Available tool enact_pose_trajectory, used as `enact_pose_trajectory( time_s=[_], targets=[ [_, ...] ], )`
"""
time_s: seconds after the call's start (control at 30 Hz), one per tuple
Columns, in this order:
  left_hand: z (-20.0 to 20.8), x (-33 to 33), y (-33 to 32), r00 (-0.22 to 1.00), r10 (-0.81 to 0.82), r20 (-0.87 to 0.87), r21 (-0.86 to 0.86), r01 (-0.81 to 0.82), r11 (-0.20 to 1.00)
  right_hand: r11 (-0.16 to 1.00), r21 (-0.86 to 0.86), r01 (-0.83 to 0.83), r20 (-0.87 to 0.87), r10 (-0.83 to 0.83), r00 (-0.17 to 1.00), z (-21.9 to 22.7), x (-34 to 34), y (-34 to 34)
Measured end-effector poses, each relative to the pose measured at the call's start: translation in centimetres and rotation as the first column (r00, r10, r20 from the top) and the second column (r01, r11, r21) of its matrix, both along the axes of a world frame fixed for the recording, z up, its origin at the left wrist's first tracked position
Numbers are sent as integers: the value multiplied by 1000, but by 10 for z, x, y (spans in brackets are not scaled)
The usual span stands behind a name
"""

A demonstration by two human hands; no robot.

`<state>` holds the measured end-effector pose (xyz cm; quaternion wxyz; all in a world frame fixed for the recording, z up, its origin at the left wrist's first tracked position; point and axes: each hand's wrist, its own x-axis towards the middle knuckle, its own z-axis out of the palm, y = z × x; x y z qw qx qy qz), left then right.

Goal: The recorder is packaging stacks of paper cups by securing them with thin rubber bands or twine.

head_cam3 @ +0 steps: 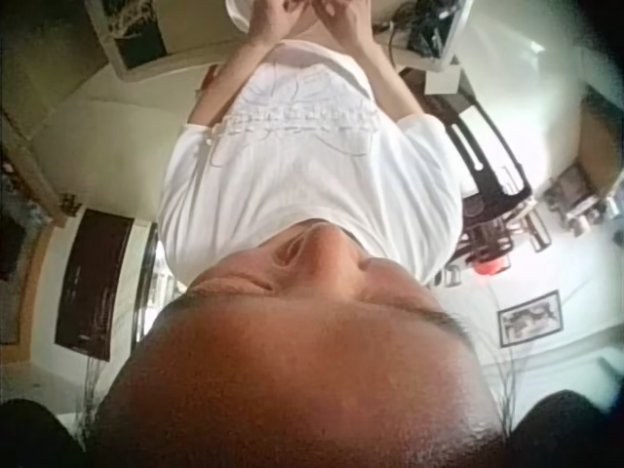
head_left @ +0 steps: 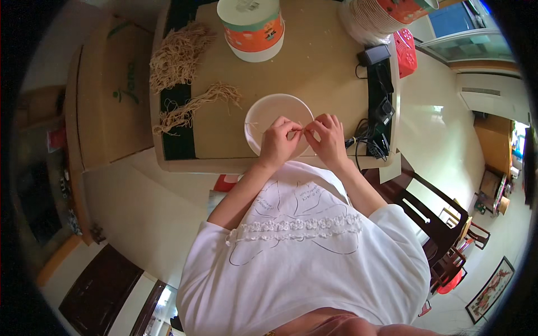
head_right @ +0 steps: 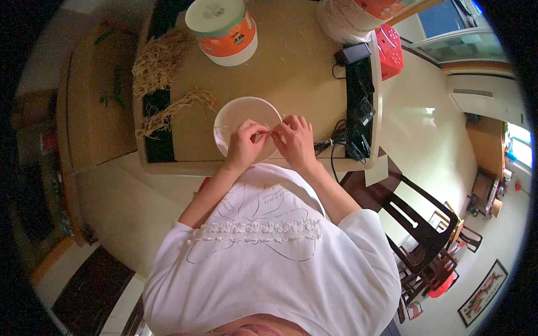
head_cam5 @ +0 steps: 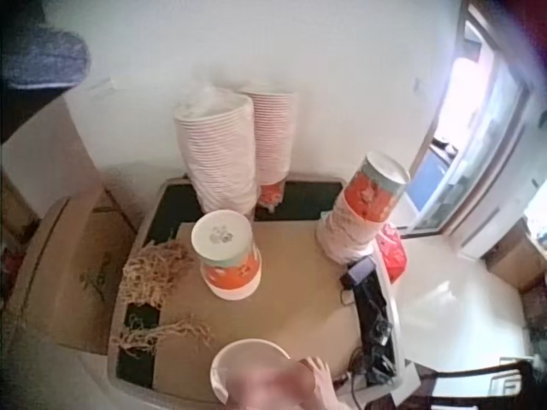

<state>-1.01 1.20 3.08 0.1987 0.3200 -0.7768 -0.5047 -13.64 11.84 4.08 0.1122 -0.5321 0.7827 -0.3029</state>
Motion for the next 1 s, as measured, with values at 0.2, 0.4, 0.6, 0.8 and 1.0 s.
enact_pose_trajectory(
  time_s=[0.2, 0.4, 0.6, 0.8, 1.0],
  targets=[
    [-6, 1, 3, 1000, -24, 8, -124, 25, 992, 1000, 22, 6, -23, -6, 1000, 1, 0, -1],
    [-7, 0, 4, 999, -31, 15, -117, 32, 993, 1000, 26, -14, -34, 15, 999, 3, 0, -1],
    [-9, 0, 2, 1000, -19, -4, -73, 19, 997, 1000, -21, 7, 22, -7, 1000, 13, -1, -2],
    [-3, -1, 3, 1000, -29, -5, -70, 29, 997, 1000, -4, -30, 34, 30, 999, 10, -4, -2],
    [0, -2, 2, 999, -41, 6, -74, 42, 996, 999, -12, -44, 25, 44, 999, 10, -5, -2]
  ],
)
